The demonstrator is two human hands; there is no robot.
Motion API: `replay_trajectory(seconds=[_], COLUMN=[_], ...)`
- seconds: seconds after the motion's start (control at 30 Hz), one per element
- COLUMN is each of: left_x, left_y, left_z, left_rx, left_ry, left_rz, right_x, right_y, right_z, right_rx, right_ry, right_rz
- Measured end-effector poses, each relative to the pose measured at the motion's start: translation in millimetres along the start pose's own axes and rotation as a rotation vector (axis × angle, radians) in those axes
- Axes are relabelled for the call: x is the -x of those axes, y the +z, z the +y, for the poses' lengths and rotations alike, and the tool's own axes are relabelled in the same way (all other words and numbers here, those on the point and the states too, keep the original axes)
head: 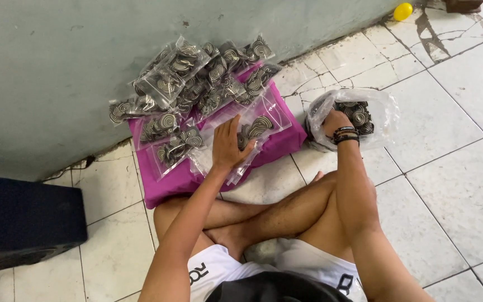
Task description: Packaging small metal decorative items into individual plastic bags while sitting on the floor.
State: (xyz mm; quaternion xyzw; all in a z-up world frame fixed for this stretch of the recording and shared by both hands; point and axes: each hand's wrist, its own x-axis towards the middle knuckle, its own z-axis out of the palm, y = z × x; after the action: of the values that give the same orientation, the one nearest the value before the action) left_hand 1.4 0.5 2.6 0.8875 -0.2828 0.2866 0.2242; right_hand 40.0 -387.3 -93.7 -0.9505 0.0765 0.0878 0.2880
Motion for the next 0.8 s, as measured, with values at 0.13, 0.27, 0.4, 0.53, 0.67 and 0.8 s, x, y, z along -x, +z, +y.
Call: replay_trajectory(seconds=[0.13, 0.27, 0.4, 0.53, 0.67, 0.8], left_x=[2, 3, 2, 2, 3, 3], left_y=[0, 4, -1, 1, 6, 2], left_z=[1, -2, 1, 0, -5, -1], left_rx=[0.002, -0.012, -0.010, -0.010, -0.010, -0.016], left_ry=[-0.008, -0.009, -0.015, -0.024, -0.018, -0.012], left_rz=[-0.004, -0.001, -0.011, -0.013, -0.010, -0.002], right_x=[7, 19, 19, 32, 36, 32], right_y=[-8, -23, -35, -55, -61, -57], right_z=[-1, -10, -12, -31, -35, -22], right_rx=[0.004, 0.017, -0.041, -0.067, -0.085, -0.127], right_ry=[-0.026, -0.072, 0.034, 0.074, 0.093, 0.063], right_rz=[-0.018, 0.044, 0.031, 0.032, 0.039, 0.049])
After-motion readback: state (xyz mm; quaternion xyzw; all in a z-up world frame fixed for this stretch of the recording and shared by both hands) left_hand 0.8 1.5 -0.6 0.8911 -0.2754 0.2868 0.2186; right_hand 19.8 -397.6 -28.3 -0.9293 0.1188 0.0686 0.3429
